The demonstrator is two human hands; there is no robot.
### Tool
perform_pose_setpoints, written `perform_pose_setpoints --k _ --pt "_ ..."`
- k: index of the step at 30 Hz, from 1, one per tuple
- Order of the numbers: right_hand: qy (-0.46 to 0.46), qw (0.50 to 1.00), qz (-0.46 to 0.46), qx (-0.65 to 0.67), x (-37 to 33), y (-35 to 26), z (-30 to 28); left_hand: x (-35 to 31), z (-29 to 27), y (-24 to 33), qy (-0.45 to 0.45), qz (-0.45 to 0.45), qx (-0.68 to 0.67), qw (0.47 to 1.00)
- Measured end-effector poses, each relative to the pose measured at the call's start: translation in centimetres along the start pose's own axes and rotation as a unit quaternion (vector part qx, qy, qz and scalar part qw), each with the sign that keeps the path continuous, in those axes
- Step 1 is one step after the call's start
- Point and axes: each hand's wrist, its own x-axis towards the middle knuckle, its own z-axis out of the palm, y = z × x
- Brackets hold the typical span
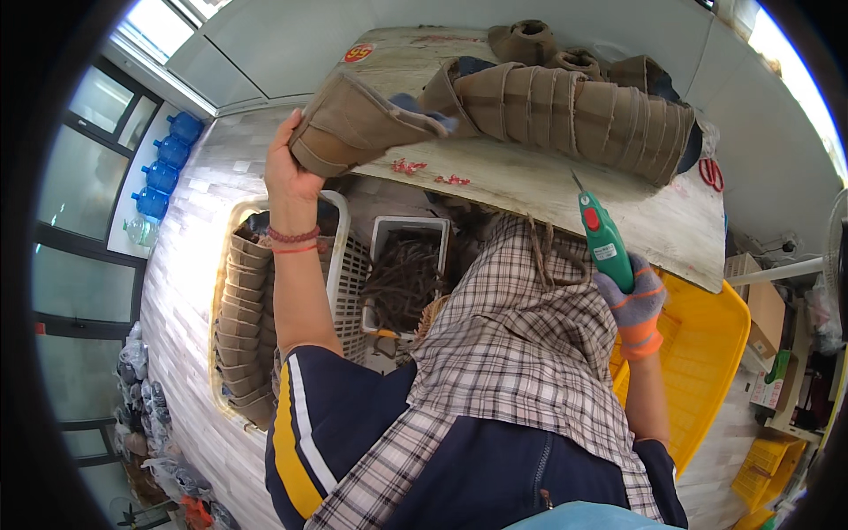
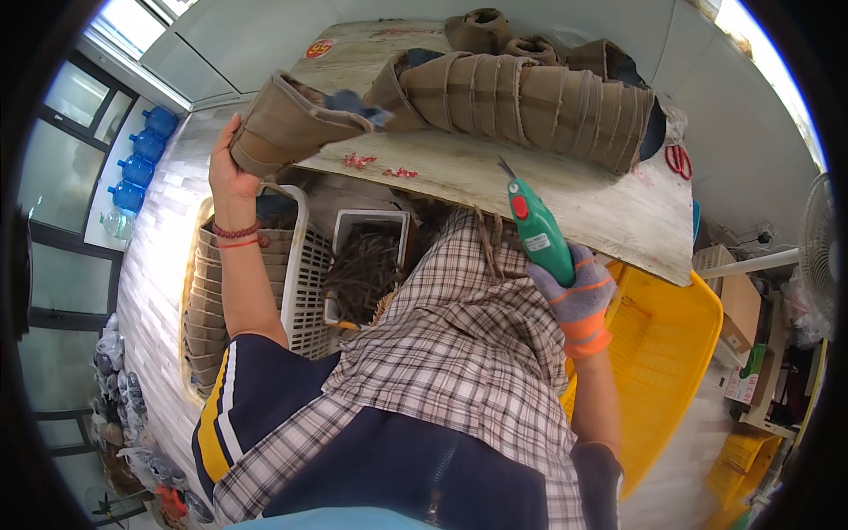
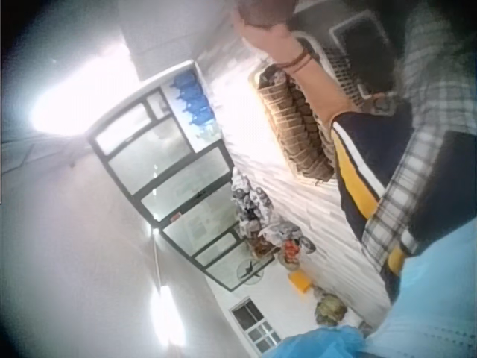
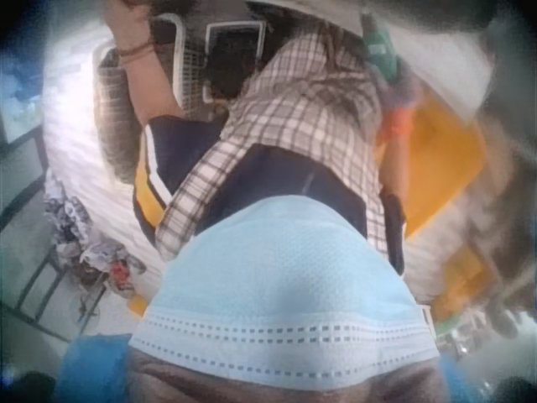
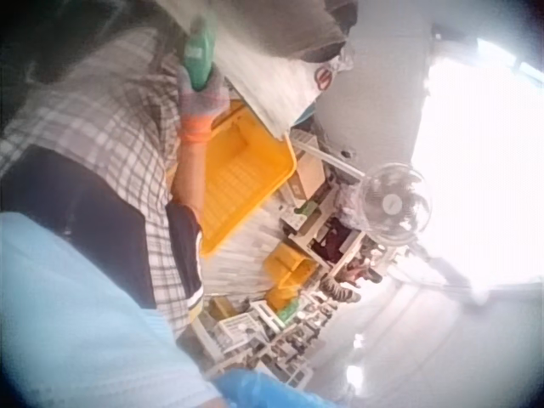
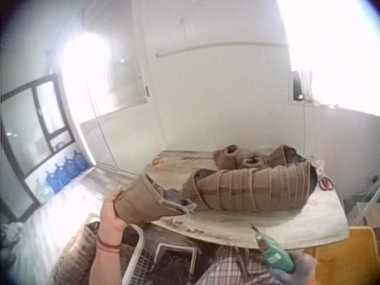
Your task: The person trims the interior lining of a brown boot using red-handled scissors, then uses a green electric trimmer to cut the exterior fabric. The person places the trimmed boot into a yellow basket and repeats the process with another boot.
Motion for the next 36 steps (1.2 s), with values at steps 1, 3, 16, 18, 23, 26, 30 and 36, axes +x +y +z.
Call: perform_pose_setpoints --k 1,3,16,18,23,26,30,36 --pt "0.002 0.999 -0.037 -0.032 0.2 -0.1 -0.1 -0.3 0.3 -0.6 -0.018 -0.029 -0.011 0.999" --pt "0.039 0.989 -0.126 -0.074 0.7 0.4 0.0 -0.5 0.3 -2.3 -0.055 -0.093 -0.034 0.994" --pt "0.112 0.938 -0.231 -0.232 -1.1 4.0 -3.4 1.6 2.5 -14.8 -0.077 -0.279 -0.149 0.945" --pt "0.106 0.937 -0.241 -0.229 -1.0 4.4 -3.8 1.8 2.4 -15.2 -0.075 -0.29 -0.138 0.944" --pt "0.08 0.942 -0.241 -0.217 -1.1 5.0 -3.8 1.7 2.3 -15.8 -0.065 -0.306 -0.155 0.937" --pt "0.069 0.95 -0.234 -0.194 -1.2 5.1 -3.4 1.0 2.8 -15.9 -0.067 -0.32 -0.143 0.934" --pt "0.077 0.954 -0.241 -0.163 -0.9 4.2 -2.7 0.0 3.7 -16.4 -0.022 -0.299 -0.125 0.946" --pt "0.03 0.981 -0.169 -0.088 -0.7 2.4 -2.7 -1.9 6.1 -17.7 0.0 -0.249 -0.073 0.966"
